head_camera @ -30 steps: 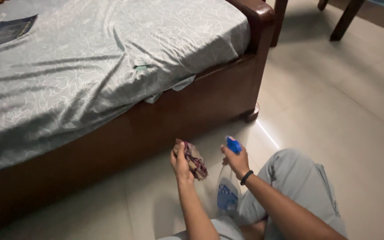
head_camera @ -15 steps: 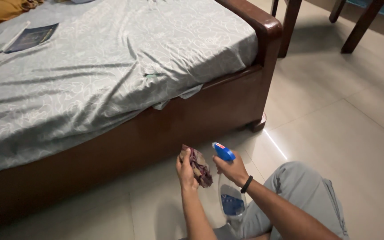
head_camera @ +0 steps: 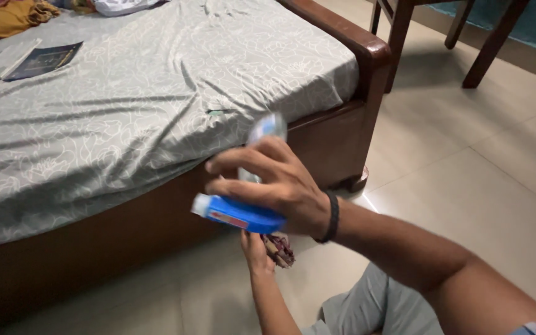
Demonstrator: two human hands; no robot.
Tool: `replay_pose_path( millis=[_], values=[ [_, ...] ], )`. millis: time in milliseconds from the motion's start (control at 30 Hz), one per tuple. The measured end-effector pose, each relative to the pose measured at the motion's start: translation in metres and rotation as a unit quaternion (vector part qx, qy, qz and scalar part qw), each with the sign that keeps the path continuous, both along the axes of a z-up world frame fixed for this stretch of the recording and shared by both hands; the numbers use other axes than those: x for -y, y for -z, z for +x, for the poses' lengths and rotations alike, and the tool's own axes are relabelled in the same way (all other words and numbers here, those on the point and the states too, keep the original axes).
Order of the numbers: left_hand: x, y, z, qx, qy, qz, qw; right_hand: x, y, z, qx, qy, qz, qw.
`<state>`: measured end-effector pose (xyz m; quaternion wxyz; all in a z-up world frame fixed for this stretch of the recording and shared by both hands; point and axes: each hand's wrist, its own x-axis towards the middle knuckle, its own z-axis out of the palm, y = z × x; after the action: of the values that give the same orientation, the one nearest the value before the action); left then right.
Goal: The person wipes a wooden chair with a cloth, then moves to a wooden bed frame. They spray a cleaning solution onto the cloth and wipe the bed frame's side and corner sections repeatedly. The person sits on the floor throughout the bed cleaning process.
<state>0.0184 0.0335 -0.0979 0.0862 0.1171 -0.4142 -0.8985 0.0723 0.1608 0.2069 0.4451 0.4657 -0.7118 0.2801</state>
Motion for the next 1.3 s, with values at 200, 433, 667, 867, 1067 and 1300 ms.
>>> replay_pose_path(
  millis=[200,433,667,867,1067,1300],
  values=[
    [0.003,-0.009,0.005,0.053,-0.001,-0.011,0.999,0.035,-0.042,-0.102,-0.143,0.056,-0.038,0.987],
    [0.007,-0.019,0.004,0.077,0.002,0.004,0.997,0.064,-0.053,-0.244,-0.170,0.248,-0.104,0.948],
    [0.009,-0.011,-0.010,0.092,-0.031,-0.010,0.995,0.098,-0.017,-0.318,-0.125,0.344,0.033,0.930],
    [0.000,-0.001,-0.022,0.108,-0.008,-0.018,0.994,0.129,0.018,-0.332,-0.048,0.291,0.096,0.951],
    [-0.007,0.010,-0.032,0.080,0.004,-0.014,0.997,0.126,0.033,-0.336,0.036,0.215,0.049,0.975],
    [-0.024,0.024,-0.035,0.116,0.012,-0.042,0.992,0.113,0.041,-0.316,0.202,0.084,0.023,0.975]
  ],
)
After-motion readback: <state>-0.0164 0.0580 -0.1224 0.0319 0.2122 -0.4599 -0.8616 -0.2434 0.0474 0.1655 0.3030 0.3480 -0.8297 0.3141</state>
